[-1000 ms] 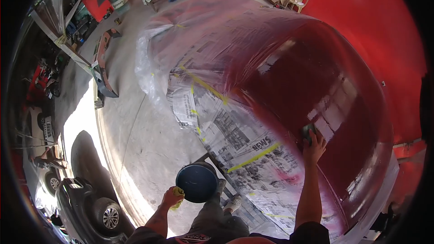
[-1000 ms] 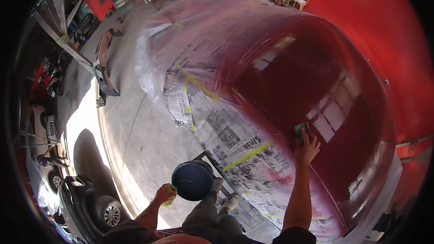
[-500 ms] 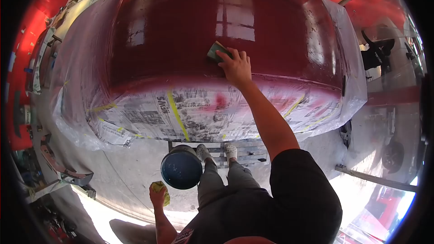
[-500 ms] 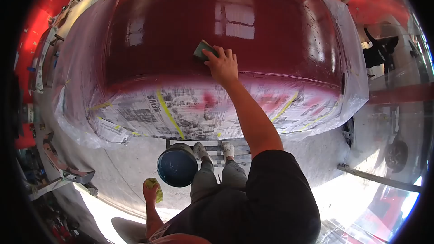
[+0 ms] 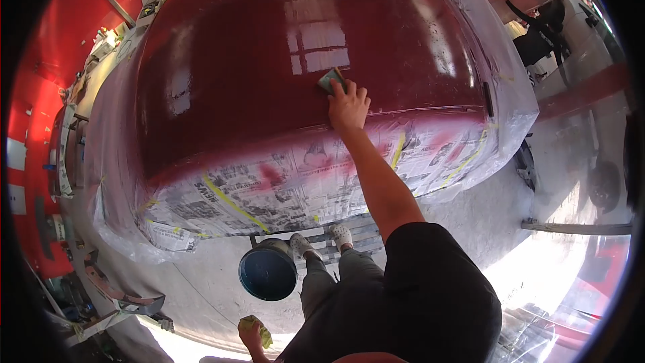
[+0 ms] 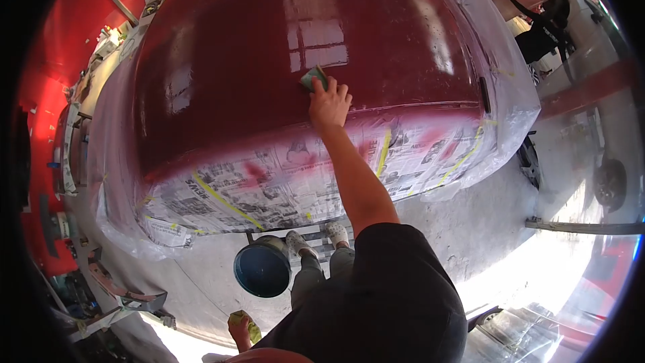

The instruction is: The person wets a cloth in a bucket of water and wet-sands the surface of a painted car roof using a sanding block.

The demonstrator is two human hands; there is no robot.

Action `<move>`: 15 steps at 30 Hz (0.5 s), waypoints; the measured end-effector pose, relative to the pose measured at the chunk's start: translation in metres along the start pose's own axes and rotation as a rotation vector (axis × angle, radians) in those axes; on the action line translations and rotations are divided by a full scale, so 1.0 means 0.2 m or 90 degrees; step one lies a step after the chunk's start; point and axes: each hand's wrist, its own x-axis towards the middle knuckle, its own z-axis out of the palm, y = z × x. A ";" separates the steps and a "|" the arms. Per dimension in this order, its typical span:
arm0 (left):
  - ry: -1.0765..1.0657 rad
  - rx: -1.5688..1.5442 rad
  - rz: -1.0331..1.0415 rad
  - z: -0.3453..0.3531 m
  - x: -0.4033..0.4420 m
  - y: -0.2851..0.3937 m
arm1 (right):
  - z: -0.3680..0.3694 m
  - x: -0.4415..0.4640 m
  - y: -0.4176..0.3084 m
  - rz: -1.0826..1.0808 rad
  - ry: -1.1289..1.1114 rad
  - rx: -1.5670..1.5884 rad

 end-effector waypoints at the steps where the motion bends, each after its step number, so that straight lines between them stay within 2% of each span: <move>1: 0.000 0.001 0.008 0.05 -0.01 0.07 | 0.01 -0.03 -0.08 -0.030 -0.008 0.027; 3: -0.054 0.001 0.008 0.11 -0.01 0.23 | -0.02 -0.03 -0.05 -0.047 -0.017 0.057; 5: -0.057 0.033 0.048 0.16 0.04 0.29 | -0.07 0.03 0.06 -0.200 -0.119 0.123; 6: -0.065 0.058 0.082 0.18 0.08 0.33 | -0.08 0.06 0.16 -0.188 -0.112 0.120; 8: -0.058 0.056 0.107 0.19 0.12 0.39 | -0.12 0.17 0.46 -0.049 -0.068 0.090; 10: -0.021 0.041 0.121 0.16 0.15 0.41 | -0.20 0.29 0.79 0.153 -0.083 0.085; 12: -0.015 0.013 0.105 0.13 0.16 0.39 | -0.26 0.36 1.03 0.256 -0.095 0.063; 14: 0.007 0.037 0.084 0.07 0.28 0.19 | -0.26 0.37 1.06 0.259 -0.099 0.079; 15: 0.001 0.043 0.076 0.06 0.29 0.20 | -0.26 0.38 1.05 0.254 -0.104 0.097</move>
